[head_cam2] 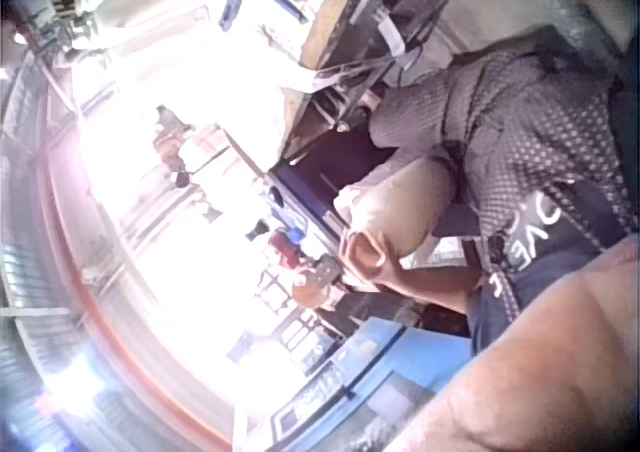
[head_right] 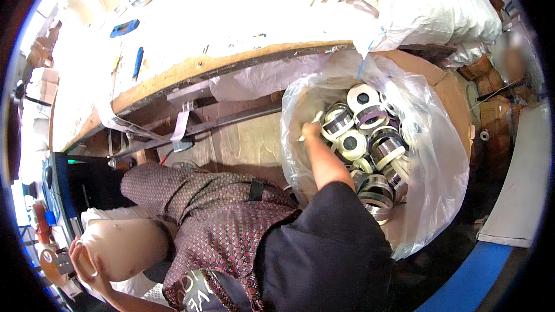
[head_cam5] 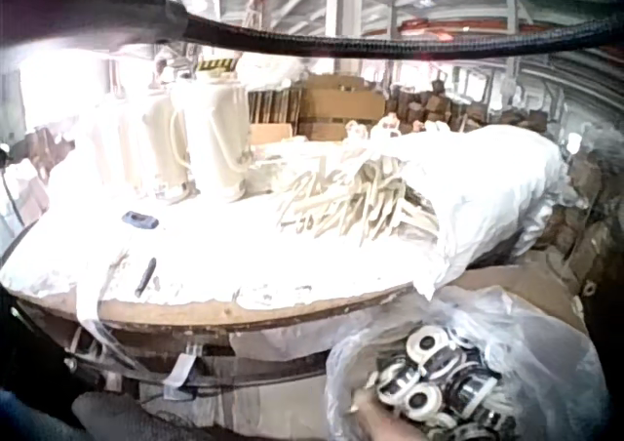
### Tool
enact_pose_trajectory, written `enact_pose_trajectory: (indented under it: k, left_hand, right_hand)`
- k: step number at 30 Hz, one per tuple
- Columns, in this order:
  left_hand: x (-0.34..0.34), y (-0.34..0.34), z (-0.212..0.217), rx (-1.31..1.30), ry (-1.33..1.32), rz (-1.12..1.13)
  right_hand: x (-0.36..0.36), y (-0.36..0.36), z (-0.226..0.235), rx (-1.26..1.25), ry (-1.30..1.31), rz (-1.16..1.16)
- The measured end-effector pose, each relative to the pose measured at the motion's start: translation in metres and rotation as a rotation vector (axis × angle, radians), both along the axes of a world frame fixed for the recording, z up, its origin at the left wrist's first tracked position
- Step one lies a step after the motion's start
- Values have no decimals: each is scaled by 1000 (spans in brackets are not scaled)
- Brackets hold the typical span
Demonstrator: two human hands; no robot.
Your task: The person assembles white electric kettles by attaching handles and applying labels to the base. They retrieve handles from a plastic bag, attach them to the kettle body, and then apply a sticker label to the bottom of the unit. The person also uses a tape dispenser to apply tape to the kettle base.
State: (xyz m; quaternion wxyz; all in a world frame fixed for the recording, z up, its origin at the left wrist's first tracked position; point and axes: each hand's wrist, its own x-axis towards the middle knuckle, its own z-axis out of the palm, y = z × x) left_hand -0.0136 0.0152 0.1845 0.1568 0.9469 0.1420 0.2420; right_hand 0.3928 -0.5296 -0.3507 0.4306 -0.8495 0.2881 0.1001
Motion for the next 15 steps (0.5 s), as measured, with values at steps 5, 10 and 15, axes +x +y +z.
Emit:
enact_pose_trajectory:
  k: [5,10,15]
  left_hand:
    - [11,-19,-36,-121,-62,50]
    - [49,-59,-69,-289,-48,-111]
    - [49,-79,-58,65,120,-113]
  right_hand:
    - [-58,74,180,230,-285,216]
    - [-137,138,359,233,-456,1246]
    - [-180,261,414,676,-956,1974]
